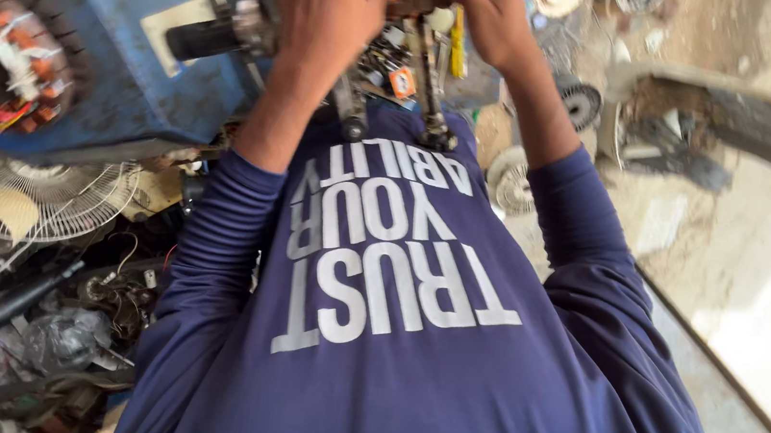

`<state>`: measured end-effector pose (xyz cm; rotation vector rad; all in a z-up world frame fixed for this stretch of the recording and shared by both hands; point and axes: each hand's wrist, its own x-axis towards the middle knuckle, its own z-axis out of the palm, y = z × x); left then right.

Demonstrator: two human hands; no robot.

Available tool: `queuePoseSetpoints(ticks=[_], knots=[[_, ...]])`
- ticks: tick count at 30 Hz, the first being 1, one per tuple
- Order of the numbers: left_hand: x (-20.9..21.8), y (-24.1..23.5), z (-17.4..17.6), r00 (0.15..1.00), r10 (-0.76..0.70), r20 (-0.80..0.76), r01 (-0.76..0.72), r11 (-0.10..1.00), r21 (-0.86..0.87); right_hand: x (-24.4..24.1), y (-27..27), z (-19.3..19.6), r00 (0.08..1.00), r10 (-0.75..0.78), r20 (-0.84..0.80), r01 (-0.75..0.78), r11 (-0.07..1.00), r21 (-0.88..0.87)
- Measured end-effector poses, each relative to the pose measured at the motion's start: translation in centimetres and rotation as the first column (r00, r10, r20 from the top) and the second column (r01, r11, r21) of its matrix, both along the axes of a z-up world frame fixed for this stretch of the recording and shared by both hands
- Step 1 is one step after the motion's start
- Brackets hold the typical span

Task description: The person operates a blue winding machine to wind copper wire onto a motor stator. They adjust the machine's lever and handle the stator throughout the process. The person then uses a yellow-handled tool to work on the wound stator before removing it from the machine.

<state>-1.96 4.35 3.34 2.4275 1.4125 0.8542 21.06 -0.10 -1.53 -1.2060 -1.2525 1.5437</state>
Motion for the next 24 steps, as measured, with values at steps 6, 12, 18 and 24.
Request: queuePoseSetpoints(ticks=[6,12,18,24], knots=[[1.1,-4.9,3.9,0.978,-0.110,0.177,0.187,0.842,-0.507,0.3,0.7,0.4,0.997,0.051,0.056,-0.056,0.993,0.103],[0.6,-7.4,4.0,0.963,-0.262,0.064,0.270,0.922,-0.279,-0.3,0.9,0.6,0.977,0.065,0.202,-0.089,0.990,0.112],[0.6,-7.9,1.6,0.869,-0.438,-0.229,0.363,0.880,-0.307,-0.5,1.8,1.5,0.987,0.069,0.147,-0.084,0.992,0.099],[-0.6,-7.9,1.0,0.870,-0.454,-0.193,0.390,0.873,-0.295,-4.1,-3.7,4.2,0.668,-0.526,0.527,-0.141,0.606,0.783]])
